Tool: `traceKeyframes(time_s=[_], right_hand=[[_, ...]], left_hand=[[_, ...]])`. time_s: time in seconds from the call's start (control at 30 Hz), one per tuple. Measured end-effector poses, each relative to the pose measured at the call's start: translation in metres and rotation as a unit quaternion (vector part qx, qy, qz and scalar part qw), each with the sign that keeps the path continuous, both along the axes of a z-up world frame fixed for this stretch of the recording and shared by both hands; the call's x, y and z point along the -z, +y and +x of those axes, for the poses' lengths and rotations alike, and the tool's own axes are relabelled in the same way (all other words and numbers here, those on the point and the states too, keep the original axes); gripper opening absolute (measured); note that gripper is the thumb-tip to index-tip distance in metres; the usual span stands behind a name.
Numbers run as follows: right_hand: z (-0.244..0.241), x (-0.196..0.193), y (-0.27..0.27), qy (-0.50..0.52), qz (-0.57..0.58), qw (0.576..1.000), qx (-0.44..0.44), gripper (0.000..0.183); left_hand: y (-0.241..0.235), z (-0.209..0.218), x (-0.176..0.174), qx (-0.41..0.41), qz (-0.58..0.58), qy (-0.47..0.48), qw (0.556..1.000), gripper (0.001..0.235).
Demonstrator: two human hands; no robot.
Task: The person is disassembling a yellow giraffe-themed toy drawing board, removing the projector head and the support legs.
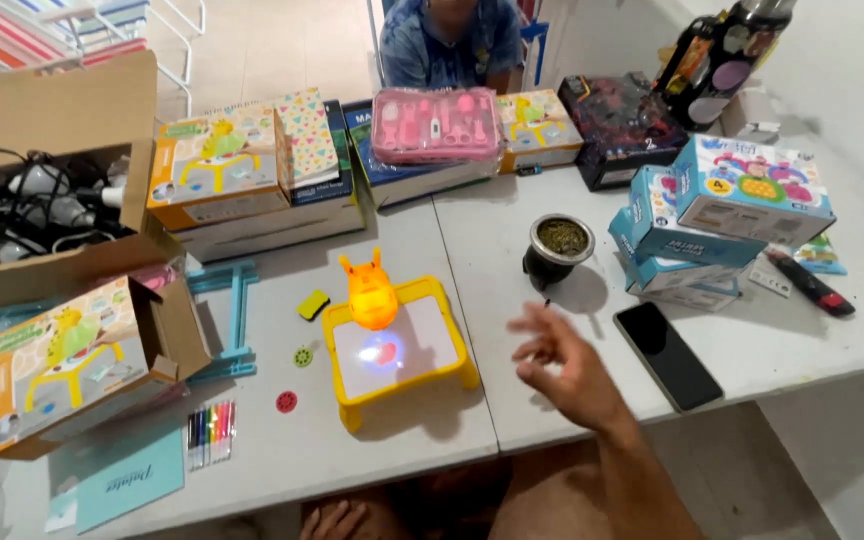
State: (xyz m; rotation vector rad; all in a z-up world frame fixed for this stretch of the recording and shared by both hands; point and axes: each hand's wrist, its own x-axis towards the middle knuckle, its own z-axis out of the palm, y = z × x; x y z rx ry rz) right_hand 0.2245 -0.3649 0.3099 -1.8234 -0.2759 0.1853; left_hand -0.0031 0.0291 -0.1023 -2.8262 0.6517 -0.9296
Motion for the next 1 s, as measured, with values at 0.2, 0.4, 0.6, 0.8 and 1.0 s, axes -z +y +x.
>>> traceKeyframes(time_s=[0.2, 0.4, 0.6, 0.8, 1.0], right_hand=[[-0.030, -0.027, -0.016, -0.418, 0.224, 0.878, 0.066, 0.074], [-0.017, 0.064, 0.002, -0.110, 0.044, 0.991, 0.062, 0.055], [-0.025, 0.081, 0.014, 0.011, -0.048, 0.986, 0.158, 0.047], [-0.014, 0.077, 0.023, -0.001, -0.116, 0.981, 0.158, 0.042], [-0.013, 0.106, 0.013, -0.145, -0.177, 0.968, 0.101, 0.033]], left_hand=[[-0.049, 0.009, -0.099, -0.011, -0.210, -0.024, 0.977, 0.016], [-0.057, 0.019, -0.109, 0.040, -0.181, -0.039, 0.982, 0.018], [-0.053, -0.004, -0.131, 0.029, -0.227, 0.080, 0.970, 0.022], [-0.048, 0.026, -0.098, -0.019, -0.201, -0.078, 0.976, 0.032], [-0.043, 0.009, -0.112, -0.001, -0.206, -0.026, 0.978, 0.023]])
